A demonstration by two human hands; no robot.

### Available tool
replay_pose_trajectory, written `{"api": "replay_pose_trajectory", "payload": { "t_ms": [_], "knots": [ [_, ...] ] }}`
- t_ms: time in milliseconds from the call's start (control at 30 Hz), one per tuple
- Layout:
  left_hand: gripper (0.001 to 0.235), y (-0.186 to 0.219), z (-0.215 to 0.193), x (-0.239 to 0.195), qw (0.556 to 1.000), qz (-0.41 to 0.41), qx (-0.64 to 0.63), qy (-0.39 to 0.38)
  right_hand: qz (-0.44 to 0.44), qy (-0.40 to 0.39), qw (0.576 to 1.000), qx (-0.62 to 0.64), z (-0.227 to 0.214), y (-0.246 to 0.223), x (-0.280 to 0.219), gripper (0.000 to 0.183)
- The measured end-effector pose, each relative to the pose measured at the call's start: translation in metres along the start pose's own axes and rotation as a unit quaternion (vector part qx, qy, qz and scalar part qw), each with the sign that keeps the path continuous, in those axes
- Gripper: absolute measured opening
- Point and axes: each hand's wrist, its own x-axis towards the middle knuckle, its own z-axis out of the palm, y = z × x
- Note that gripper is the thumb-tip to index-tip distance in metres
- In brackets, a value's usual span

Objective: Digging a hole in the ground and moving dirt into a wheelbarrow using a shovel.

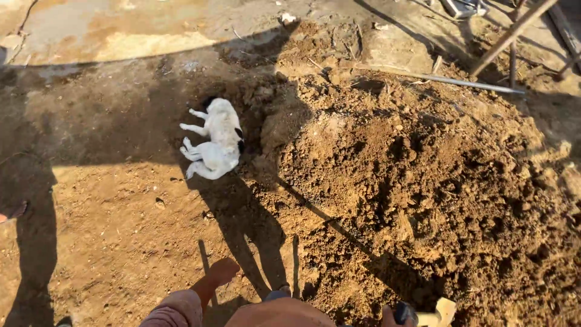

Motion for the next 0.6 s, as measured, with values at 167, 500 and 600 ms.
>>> {"api": "replay_pose_trajectory", "payload": {
  "t_ms": [167, 500, 600],
  "knots": [
    [0.034, 0.1, -0.115, 0.083, 0.913, -0.159, -0.374, -0.049, 0.091, -0.066, 0.967, -0.23, 0.033, 0.002, -0.063, 0.065],
    [0.065, 0.391, -0.229, 0.059, 0.848, 0.168, -0.42, -0.276, -0.005, -0.056, 0.995, -0.082, -0.06, -0.114, -0.103, 0.056],
    [0.066, 0.428, -0.245, 0.037, 0.812, 0.197, -0.468, -0.288, -0.084, -0.089, 0.992, -0.02, -0.073, -0.147, -0.12, 0.058]
  ]
}}
